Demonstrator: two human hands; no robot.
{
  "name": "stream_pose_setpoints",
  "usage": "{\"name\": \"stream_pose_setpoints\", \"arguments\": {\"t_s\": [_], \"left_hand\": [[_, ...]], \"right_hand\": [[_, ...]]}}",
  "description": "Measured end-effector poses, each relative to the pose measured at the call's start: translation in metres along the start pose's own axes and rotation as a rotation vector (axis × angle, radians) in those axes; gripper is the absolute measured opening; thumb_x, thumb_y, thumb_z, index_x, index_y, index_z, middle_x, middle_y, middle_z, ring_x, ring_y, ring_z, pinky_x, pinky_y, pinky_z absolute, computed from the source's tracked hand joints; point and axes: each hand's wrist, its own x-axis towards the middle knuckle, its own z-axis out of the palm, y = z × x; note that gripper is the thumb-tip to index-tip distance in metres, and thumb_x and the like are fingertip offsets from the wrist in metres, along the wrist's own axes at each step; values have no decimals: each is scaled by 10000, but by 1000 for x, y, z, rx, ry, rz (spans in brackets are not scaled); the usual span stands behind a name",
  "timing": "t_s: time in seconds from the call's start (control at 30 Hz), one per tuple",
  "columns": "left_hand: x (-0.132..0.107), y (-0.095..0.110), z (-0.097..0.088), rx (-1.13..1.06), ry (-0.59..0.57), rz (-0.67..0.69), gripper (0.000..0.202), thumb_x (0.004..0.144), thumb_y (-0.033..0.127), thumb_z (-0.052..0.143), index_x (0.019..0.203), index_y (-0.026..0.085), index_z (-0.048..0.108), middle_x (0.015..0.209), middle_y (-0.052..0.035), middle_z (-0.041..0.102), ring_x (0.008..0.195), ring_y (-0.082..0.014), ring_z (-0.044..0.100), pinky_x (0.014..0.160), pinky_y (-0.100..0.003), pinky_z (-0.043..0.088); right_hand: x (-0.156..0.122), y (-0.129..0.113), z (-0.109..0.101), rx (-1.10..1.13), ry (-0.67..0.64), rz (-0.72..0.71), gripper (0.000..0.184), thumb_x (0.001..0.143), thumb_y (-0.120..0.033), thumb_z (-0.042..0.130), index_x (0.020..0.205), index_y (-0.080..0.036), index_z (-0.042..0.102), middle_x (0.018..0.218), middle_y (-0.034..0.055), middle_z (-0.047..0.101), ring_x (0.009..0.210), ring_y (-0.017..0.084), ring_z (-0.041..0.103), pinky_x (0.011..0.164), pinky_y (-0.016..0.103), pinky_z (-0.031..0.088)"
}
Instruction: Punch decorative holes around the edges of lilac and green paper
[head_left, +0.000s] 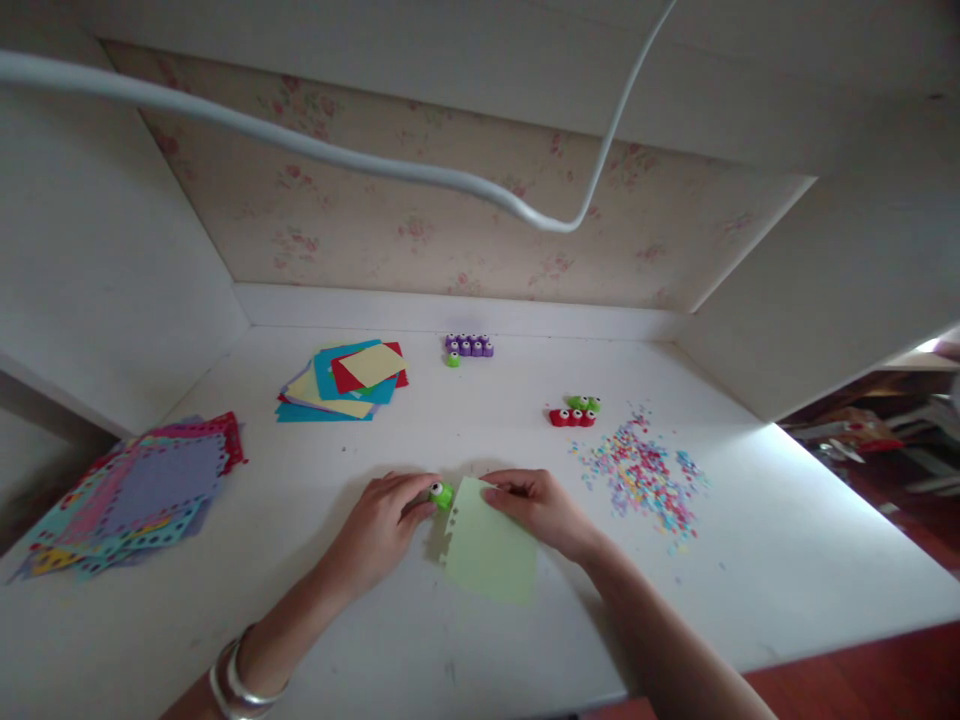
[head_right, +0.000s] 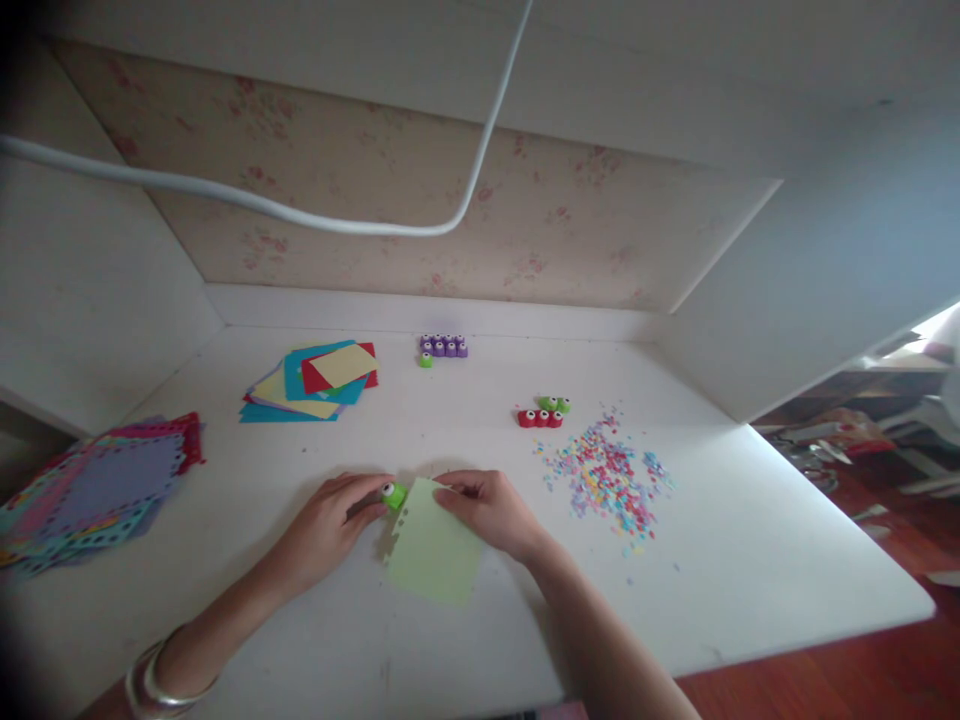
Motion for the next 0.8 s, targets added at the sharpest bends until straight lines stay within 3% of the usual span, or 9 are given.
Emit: {"name": "stream_pose_setpoints", "arguments": {"t_s": [0.33,0.47,0.6,0.8], "left_hand": [[1,3,-2,-9,-15,30,247,918,276,616,1159,275,669,1071,-14,741,992,-202,677,887,-368,526],[1,4,-2,-4,-23,57,245,914,282,635,1156,273,667,1078,-11,739,1006,-199,669,899,-362,499],[1,7,-1,49,-74,106,235,910,290,644,1142,260,660,1087,-17,734,1008,-210,656,895,-380,459],[2,13,-4,97,-123,119,249,905,313,651,1148,261,656,1099,-12,715,1016,-214,636,907,-392,432]], "right_hand": [[0,-9,4,35,-41,77,314,840,-437,676,1079,-250,756,889,26,768,690,157,693,623,275,554],[1,-5,3,-122,-43,14,314,890,-426,610,1106,-239,742,878,15,762,691,159,684,608,273,544],[2,-1,5,-430,94,-137,305,884,-382,626,1124,-226,729,968,32,760,817,196,694,719,313,562],[-5,-8,8,-841,156,-537,300,906,-292,617,1198,-248,669,1159,74,692,1057,239,627,942,415,499]]}}
